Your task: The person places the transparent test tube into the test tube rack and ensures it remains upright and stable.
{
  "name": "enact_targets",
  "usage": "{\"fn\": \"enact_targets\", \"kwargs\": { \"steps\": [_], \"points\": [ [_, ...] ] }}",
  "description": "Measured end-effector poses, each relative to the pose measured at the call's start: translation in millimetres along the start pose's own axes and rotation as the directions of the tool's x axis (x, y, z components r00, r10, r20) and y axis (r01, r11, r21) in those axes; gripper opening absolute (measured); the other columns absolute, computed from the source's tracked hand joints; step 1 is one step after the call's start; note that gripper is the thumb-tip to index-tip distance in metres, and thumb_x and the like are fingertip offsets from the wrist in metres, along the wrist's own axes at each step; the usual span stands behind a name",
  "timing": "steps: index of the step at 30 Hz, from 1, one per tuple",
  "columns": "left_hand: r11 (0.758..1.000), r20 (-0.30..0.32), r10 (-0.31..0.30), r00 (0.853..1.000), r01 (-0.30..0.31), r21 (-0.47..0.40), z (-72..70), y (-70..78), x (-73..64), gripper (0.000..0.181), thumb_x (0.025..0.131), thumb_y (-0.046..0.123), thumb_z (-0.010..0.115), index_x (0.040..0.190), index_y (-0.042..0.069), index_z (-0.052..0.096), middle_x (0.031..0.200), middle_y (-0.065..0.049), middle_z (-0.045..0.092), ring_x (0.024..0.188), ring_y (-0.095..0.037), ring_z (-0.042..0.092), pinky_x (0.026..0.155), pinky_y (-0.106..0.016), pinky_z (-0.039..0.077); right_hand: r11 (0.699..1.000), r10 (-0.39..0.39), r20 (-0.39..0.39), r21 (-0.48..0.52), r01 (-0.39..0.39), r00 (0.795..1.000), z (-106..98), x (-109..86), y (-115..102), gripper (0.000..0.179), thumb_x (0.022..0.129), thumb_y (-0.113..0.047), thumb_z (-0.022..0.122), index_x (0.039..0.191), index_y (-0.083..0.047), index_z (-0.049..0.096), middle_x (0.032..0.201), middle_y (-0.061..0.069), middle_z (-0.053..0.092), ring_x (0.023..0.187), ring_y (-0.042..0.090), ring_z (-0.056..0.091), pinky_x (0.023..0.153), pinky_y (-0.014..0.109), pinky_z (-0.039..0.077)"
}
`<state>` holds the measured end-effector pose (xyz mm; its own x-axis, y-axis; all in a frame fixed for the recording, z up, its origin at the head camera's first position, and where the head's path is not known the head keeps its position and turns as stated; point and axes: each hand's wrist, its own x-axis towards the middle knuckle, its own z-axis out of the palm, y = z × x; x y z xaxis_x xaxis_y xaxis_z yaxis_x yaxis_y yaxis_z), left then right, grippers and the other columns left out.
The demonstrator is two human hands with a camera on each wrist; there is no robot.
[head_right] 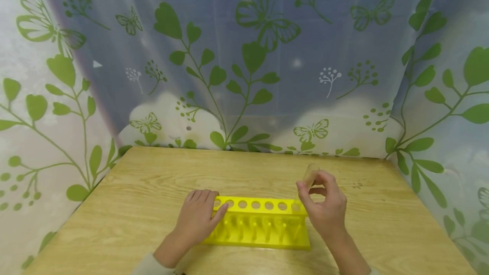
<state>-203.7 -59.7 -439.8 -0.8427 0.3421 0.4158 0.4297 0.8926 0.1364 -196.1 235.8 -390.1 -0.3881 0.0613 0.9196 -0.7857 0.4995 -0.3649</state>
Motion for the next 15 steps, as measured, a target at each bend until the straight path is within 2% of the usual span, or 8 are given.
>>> {"fn": "enact_targets", "kwargs": {
  "steps": [10, 15],
  "points": [
    [1.0, 0.037, -0.021, 0.999, 0.021, -0.005, 0.6, -0.5, 0.3, 0.049, 0.099, 0.048, 0.047, 0.115, 0.004, 0.061, 0.104, -0.008, 0.062, 0.105, -0.026, 0.057, 0.1, -0.044, 0.039, 1.0, -0.024, 0.004, 0.017, 0.024, 1.0, 1, 8.6, -17, 0.03, 0.083, 0.0, 0.071, 0.098, 0.018, 0.052, 0.074, 0.014, 0.055, 0.07, -0.001, 0.056, 0.065, 0.008, 0.049],
    [1.0, 0.04, -0.026, 0.999, 0.026, 0.0, 1.3, -0.6, 0.7, 0.049, 0.099, 0.049, 0.048, 0.115, 0.005, 0.062, 0.104, -0.007, 0.063, 0.104, -0.026, 0.058, 0.099, -0.044, 0.039, 1.0, -0.011, 0.006, -0.002, 0.011, 1.0, 0, 2.4, -4, 0.031, 0.082, 0.0, 0.072, 0.1, 0.017, 0.053, 0.075, 0.013, 0.055, 0.073, -0.001, 0.056, 0.065, 0.007, 0.049]
  ]
}}
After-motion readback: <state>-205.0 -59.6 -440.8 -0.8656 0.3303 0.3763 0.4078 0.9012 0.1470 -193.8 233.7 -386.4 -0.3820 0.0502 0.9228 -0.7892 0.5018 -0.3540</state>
